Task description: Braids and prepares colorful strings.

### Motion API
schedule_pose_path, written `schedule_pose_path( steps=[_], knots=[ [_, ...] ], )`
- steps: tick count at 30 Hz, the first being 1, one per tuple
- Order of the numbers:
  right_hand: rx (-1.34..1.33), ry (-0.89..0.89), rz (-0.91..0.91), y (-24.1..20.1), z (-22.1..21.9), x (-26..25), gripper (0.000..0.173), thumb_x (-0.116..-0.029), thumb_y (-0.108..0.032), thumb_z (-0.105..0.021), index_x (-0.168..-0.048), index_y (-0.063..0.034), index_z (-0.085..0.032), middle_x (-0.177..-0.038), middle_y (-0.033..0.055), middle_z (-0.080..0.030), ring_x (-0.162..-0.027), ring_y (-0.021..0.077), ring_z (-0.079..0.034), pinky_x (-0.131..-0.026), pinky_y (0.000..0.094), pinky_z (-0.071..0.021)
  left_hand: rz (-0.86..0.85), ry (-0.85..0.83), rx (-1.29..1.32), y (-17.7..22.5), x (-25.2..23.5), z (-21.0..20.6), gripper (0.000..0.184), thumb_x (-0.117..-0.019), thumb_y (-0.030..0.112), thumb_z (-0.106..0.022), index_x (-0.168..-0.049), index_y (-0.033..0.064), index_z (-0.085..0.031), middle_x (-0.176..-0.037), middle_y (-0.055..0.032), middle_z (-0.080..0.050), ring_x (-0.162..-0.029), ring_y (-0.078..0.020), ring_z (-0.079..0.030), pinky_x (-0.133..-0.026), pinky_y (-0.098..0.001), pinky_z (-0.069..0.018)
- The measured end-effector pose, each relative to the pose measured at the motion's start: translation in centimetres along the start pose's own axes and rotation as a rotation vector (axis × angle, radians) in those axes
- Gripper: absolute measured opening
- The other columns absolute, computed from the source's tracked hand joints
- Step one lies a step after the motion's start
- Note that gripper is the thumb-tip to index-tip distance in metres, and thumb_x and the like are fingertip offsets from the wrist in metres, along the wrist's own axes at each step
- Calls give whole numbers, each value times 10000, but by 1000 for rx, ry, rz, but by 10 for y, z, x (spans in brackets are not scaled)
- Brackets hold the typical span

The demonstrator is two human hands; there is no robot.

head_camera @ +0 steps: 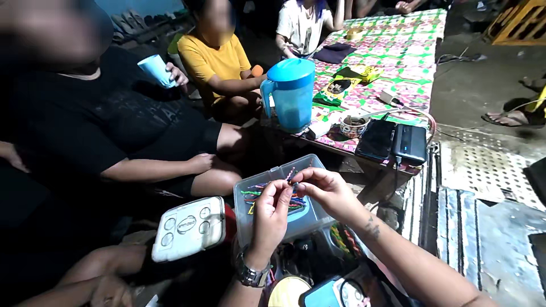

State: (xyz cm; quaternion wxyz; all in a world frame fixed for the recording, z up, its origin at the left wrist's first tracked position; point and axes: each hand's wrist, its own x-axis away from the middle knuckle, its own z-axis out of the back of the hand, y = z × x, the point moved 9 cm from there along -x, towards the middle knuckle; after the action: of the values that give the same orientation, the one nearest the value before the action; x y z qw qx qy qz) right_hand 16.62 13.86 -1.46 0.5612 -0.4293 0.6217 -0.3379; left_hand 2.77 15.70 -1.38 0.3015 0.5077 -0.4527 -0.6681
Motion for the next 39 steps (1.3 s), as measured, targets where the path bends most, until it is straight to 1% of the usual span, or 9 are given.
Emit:
schedule_pose_path(
  steps=[6, 11, 19, 24, 26, 29, 33, 36, 39],
  knots=[
    [0, -71, -28, 6, -13, -2, 114, -1000, -38, -594, -1056, -2, -687, -951, -28, -717, -819, 23, -686, -790, 230, -600, -44, -15, -85, 4, 6, 10, 123, -992, 41, -550, -981, 12, -669, -905, 46, -638, -757, 36, -576, -663, -129, -491],
    [310, -210, 23, -1, -14, -2, 167, -986, -116, -638, -1016, 34, -707, -950, 80, -700, -834, 56, -654, -785, 213, -551, -200, -88, -551, 22, 13, 11, 153, -944, 104, -609, -926, 23, -738, -918, -37, -695, -883, -21, -652, -822, -154, -538],
    [838, -401, 38, -3, -28, 1, 216, -1008, -247, -635, -1046, -55, -727, -1026, 121, -706, -1029, 289, -673, -924, 562, -490, -159, -144, -911, 19, 16, 0, 119, -866, -35, -636, -927, -52, -736, -864, -180, -686, -775, -288, -701, -709, -423, -592],
    [1064, -124, 481, -29, -31, 11, 86, -953, -202, -655, -918, -171, -728, -1044, 31, -698, -1061, 233, -650, -955, 490, -495, 84, -74, -596, 3, 8, 15, 137, -917, -44, -586, -971, -45, -712, -885, -95, -708, -808, -114, -680, -772, -279, -567],
    [1003, -8, 543, -35, -22, 15, 83, -943, -225, -664, -938, -202, -743, -1052, 17, -703, -1071, 215, -643, -965, 472, -479, 210, -39, -314, -5, 7, 16, 118, -976, -2, -547, -984, -15, -664, -804, 12, -662, -645, 11, -600, -609, -161, -517],
    [731, 77, 369, -29, 0, 12, 118, -928, -237, -677, -955, -168, -769, -1041, 35, -679, -1058, 209, -607, -939, 460, -452, 266, -17, 56, -6, 9, 4, 163, -1023, 5, -463, -1002, 82, -605, -744, 112, -602, -532, 53, -494, -494, -117, -436],
    [360, -101, -38, -7, 11, 1, 159, -937, -190, -672, -925, -50, -747, -1059, 73, -632, -1088, 183, -543, -991, 404, -404, 137, -188, 177, -6, 7, -8, 243, -985, -14, -538, -1013, 175, -688, -853, 138, -681, -633, 66, -559, -563, -119, -473],
    [408, -168, -107, -2, 10, 0, 175, -927, -176, -664, -924, -20, -744, -1054, 121, -634, -1098, 259, -547, -996, 498, -381, 74, -347, 14, -3, 6, -13, 209, -918, -65, -617, -1068, 79, -628, -963, 87, -685, -836, 19, -650, -772, -196, -571],
    [614, -182, -37, -8, 1, 4, 196, -938, -196, -669, -985, -36, -771, -1093, 155, -649, -1124, 334, -556, -1019, 591, -345, 71, -362, -347, -7, 7, -13, 292, -857, -71, -601, -1146, -98, -572, -937, -76, -648, -765, -40, -613, -709, -215, -539]
  ],
)
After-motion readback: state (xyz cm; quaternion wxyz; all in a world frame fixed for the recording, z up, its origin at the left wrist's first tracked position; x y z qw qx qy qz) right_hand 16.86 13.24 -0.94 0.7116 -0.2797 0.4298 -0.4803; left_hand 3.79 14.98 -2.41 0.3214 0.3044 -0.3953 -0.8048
